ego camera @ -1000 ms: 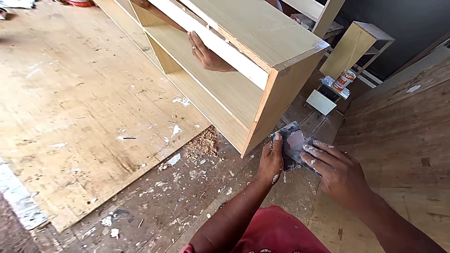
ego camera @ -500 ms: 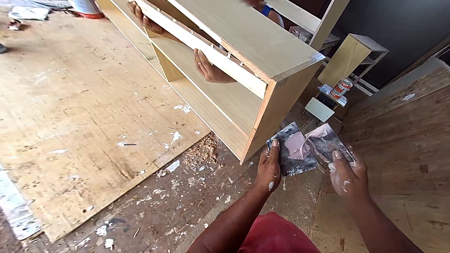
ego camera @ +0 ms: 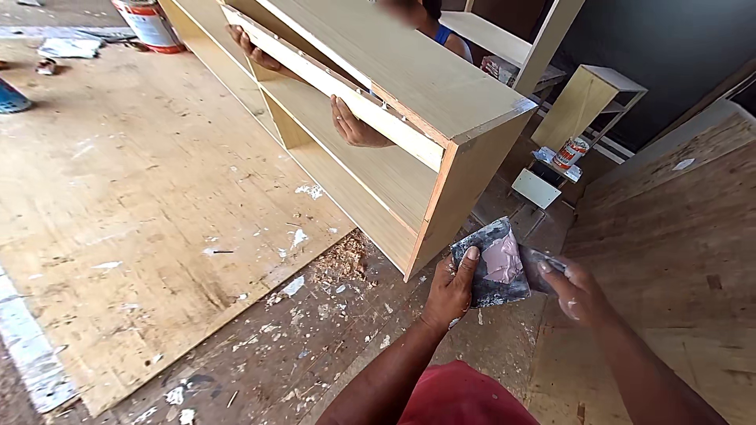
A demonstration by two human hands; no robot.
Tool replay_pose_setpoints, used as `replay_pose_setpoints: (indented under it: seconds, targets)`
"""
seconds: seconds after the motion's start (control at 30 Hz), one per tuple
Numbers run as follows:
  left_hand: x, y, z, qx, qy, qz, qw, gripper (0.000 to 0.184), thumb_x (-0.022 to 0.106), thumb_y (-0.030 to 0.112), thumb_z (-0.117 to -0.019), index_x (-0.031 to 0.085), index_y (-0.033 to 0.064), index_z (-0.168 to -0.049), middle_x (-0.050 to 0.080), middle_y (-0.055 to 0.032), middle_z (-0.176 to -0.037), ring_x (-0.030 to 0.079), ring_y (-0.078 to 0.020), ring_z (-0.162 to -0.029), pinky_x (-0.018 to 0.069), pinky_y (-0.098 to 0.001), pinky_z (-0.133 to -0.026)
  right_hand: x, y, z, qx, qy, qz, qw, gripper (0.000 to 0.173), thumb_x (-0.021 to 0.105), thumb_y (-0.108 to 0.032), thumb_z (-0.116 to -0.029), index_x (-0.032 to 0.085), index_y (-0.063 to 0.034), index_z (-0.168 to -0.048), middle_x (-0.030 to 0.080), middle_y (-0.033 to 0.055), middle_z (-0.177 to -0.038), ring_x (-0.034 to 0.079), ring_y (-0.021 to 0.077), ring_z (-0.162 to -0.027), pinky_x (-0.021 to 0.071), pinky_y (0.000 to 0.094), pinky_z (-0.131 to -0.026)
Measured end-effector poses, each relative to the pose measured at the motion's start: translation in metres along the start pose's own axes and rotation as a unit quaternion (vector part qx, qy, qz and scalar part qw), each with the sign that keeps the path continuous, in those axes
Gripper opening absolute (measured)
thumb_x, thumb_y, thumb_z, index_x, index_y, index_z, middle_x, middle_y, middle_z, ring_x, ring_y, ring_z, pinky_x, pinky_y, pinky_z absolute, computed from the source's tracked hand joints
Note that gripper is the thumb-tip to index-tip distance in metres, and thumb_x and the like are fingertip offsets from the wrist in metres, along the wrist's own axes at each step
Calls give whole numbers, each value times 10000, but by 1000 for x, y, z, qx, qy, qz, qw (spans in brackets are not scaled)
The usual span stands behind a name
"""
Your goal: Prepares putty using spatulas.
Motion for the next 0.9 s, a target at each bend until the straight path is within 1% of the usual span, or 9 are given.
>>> replay_pose_setpoints:
  seconds: [0.07,0.2,0.33,0.43,0.5,0.6,0.73,0.8,0.9]
  targets:
    - [-5,6,1,-55,-2,56,997,271,417,181,-1087,629,15,-1110,739,-77,-899,736,-161,-831,628,-365,-808,-27,11,-10,56,56,-175,981,262,569,-224,-998,649,-38,-1165,736,26,-1025,716,109,-967,610,349,-907]
    - [0,-7,4,-227,-36,182,956,281,417,205,-1091,574,8,-1216,735,-147,-982,742,-222,-890,628,-393,-828,-41,13,-23,43,14,-419,907,179,752,-143,-872,751,-154,-1050,765,39,-954,742,139,-868,639,372,-812]
    - [26,-20,7,-297,-109,247,916,292,427,230,-1084,586,30,-1226,735,-147,-1027,737,-227,-934,620,-399,-848,-24,25,-30,80,-59,-426,899,199,757,-121,-860,752,-130,-1058,765,51,-949,740,124,-846,636,335,-798]
    - [27,-17,1,-288,-124,236,920,268,437,217,-1081,605,39,-1191,738,-126,-1005,736,-202,-920,618,-372,-844,-26,46,-19,113,-119,-396,903,193,745,-95,-864,735,-105,-1056,765,42,-951,738,118,-852,633,322,-809]
    - [18,-17,-2,-286,-109,217,927,267,442,224,-1086,616,44,-1178,739,-127,-991,737,-197,-905,620,-366,-833,-37,54,-10,124,-128,-321,930,219,731,-82,-855,702,-97,-1072,761,27,-963,735,114,-876,626,317,-834]
    - [-4,-11,-8,-251,-61,216,942,297,515,281,-1059,643,49,-1192,734,-158,-1009,737,-229,-907,622,-400,-827,-46,60,2,143,-13,-247,958,260,685,-89,-880,665,-29,-1133,747,58,-993,732,150,-906,627,349,-858]
    - [-11,-8,-4,-162,35,173,971,362,394,303,-1106,587,41,-1264,724,-168,-1035,732,-247,-938,620,-433,-850,-30,37,29,67,260,-314,911,272,522,-141,-1033,543,-23,-1277,713,90,-1068,738,238,-957,649,487,-829]
    - [-1,-15,5,-140,78,178,971,374,349,276,-1113,572,9,-1251,720,-172,-1028,730,-252,-939,618,-445,-855,-15,25,39,-29,306,-332,892,264,517,-194,-1057,567,-44,-1269,730,79,-1085,747,263,-971,652,525,-817]
    - [22,-28,18,-153,86,216,961,373,308,246,-1119,531,-14,-1268,713,-182,-1043,729,-265,-958,613,-455,-872,3,17,49,-140,327,-314,880,256,584,-304,-1046,659,-166,-1247,746,8,-1127,739,215,-1033,645,482,-873]
Point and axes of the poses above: each hand's wrist, its own z-axis away from the middle knuckle, its own x-axis out of the palm, y = z × x, the point moved 5 cm from there along -z, towards the middle knuckle
